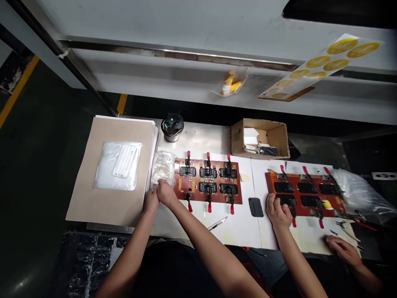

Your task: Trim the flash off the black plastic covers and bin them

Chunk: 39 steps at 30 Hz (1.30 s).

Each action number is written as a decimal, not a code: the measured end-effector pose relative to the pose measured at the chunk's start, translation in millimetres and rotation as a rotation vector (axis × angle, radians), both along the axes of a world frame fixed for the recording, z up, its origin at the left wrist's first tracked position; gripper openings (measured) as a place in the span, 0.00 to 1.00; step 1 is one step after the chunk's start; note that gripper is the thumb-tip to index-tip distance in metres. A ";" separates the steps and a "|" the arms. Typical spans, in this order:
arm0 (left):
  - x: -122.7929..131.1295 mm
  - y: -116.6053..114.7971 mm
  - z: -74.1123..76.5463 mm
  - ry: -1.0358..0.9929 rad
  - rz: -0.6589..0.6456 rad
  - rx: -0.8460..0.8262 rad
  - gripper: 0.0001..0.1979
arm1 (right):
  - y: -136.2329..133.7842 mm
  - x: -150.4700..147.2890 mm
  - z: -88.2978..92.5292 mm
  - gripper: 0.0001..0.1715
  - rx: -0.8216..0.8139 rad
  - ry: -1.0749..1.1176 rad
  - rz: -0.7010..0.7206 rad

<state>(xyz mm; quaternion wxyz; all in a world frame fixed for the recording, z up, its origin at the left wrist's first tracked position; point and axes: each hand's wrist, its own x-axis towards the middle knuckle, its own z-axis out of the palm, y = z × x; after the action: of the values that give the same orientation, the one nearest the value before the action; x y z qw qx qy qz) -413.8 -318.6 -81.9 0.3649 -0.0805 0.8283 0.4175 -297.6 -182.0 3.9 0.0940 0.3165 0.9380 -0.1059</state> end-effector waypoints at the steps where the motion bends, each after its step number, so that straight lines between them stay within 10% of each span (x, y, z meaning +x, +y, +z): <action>1: 4.5 -5.2 12.3 0.064 -0.070 -0.029 0.13 | -10.0 -18.3 -5.2 0.20 -0.022 0.022 -0.006; 7: -6.7 8.4 63.2 0.530 -0.512 -0.145 0.26 | -3.9 -90.2 -31.9 0.25 -0.115 0.098 -0.024; 12: -68.5 41.7 53.2 0.714 -0.866 -0.205 0.19 | 27.1 -87.7 -35.0 0.19 -0.210 0.075 0.112; 17: -79.5 21.2 47.1 0.761 -1.139 -0.244 0.16 | 31.5 -59.4 -37.7 0.16 -0.326 0.014 0.199; 29: -49.8 32.0 8.5 0.716 -1.177 -0.374 0.33 | 76.0 -149.4 -73.3 0.30 -0.476 -0.013 0.096; 35: -1.6 -20.3 23.4 0.715 -1.242 -0.365 0.26 | 41.5 -98.8 -52.9 0.25 -0.427 -0.003 -0.049; 39: 18.3 -36.4 7.1 0.684 -1.259 -0.427 0.25 | -18.8 -52.9 -39.3 0.20 -0.486 -0.075 -0.057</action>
<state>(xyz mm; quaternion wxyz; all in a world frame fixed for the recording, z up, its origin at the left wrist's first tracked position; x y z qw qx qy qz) -395.4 -355.0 -74.8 0.2336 0.4742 0.8480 -0.0384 -350.4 -200.8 -35.5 0.1988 0.3147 0.8716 -0.3191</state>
